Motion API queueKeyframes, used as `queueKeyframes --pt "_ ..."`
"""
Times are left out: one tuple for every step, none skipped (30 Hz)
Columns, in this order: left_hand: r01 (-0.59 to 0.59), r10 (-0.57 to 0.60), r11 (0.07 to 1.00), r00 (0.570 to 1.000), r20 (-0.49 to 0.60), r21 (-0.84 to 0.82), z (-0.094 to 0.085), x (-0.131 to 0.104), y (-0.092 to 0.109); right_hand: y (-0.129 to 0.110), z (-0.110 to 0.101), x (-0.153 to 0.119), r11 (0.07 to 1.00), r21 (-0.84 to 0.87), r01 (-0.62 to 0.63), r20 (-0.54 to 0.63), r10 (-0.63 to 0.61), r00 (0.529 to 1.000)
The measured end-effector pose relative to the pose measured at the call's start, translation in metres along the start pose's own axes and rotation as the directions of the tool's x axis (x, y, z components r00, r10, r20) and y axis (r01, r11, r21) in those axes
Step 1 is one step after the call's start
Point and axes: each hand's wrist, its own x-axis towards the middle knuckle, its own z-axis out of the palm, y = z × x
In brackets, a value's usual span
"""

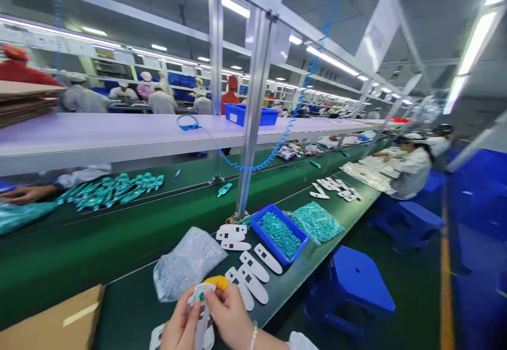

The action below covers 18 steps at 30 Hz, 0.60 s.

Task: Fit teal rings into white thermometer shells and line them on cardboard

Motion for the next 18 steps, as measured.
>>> queueKeyframes --pt "-0.04 0.04 0.999 0.999 0.004 -0.032 0.001 -0.001 0.002 -0.002 -0.002 -0.001 1.0 -0.015 0.006 0.004 -0.005 1.0" --pt "-0.064 0.065 0.995 0.998 0.011 -0.077 0.003 -0.002 0.005 -0.004 -0.004 -0.002 0.999 -0.038 0.005 0.006 -0.005 1.0" --pt "-0.058 0.064 0.99 0.997 0.038 -0.131 0.004 -0.002 0.008 -0.006 -0.008 -0.003 0.998 -0.066 0.004 0.003 -0.004 1.0" --pt "-0.044 0.058 0.979 0.996 0.061 -0.201 0.006 -0.002 0.012 -0.008 -0.011 -0.002 0.996 -0.093 0.007 -0.003 -0.007 1.0" --pt "-0.027 0.052 0.964 0.995 0.088 -0.263 0.007 -0.002 0.015 -0.01 -0.014 -0.001 0.993 -0.116 0.005 -0.018 -0.007 1.0" --pt "-0.009 0.047 0.948 0.993 0.11 -0.319 0.008 -0.001 0.017 -0.011 -0.016 0.001 0.991 -0.133 0.003 -0.032 -0.008 0.999" --pt "0.002 0.045 0.932 0.992 0.122 -0.361 0.009 -0.001 0.02 -0.013 -0.017 0.002 0.99 -0.141 0.001 -0.033 -0.006 0.999" --pt "0.007 0.046 0.922 0.991 0.126 -0.386 0.009 -0.002 0.022 -0.014 -0.017 0.002 0.991 -0.137 -0.001 -0.02 -0.002 1.0" --pt "0.002 0.049 0.918 0.992 0.119 -0.398 0.009 -0.003 0.023 -0.016 -0.016 0.002 0.993 -0.122 -0.002 0.011 0.004 1.0" --pt "-0.01 0.056 0.918 0.993 0.103 -0.397 0.009 -0.005 0.023 -0.017 -0.014 0.001 0.995 -0.095 -0.002 0.054 0.007 0.999" --pt "-0.03 0.066 0.923 0.994 0.082 -0.384 0.009 -0.006 0.024 -0.019 -0.012 0.0 0.998 -0.061 -0.004 0.101 0.01 0.995" --pt "-0.051 0.077 0.934 0.995 0.059 -0.355 0.009 -0.008 0.023 -0.02 -0.009 -0.001 0.999 -0.031 -0.009 0.143 0.013 0.99" --pt "-0.074 0.09 0.948 0.995 0.038 -0.311 0.008 -0.009 0.023 -0.022 -0.007 -0.001 1.0 -0.014 -0.015 0.171 0.018 0.985" --pt "-0.095 0.102 0.962 0.995 0.014 -0.257 0.008 -0.011 0.022 -0.022 -0.005 -0.001 1.0 -0.009 -0.019 0.189 0.02 0.982" --pt "-0.111 0.112 0.973 0.994 -0.007 -0.2 0.007 -0.012 0.021 -0.023 -0.003 0.0 1.0 -0.014 -0.019 0.202 0.022 0.979" --pt "-0.125 0.123 0.981 0.992 -0.022 -0.149 0.007 -0.013 0.02 -0.023 -0.002 0.001 0.999 -0.029 -0.017 0.209 0.022 0.978" --pt "-0.136 0.134 0.985 0.991 -0.032 -0.108 0.006 -0.013 0.019 -0.023 -0.002 0.001 0.999 -0.047 -0.011 0.212 0.021 0.977" --pt "-0.146 0.144 0.986 0.989 -0.035 -0.081 0.006 -0.014 0.018 -0.022 -0.002 0.002 0.998 -0.067 -0.002 0.212 0.016 0.977"
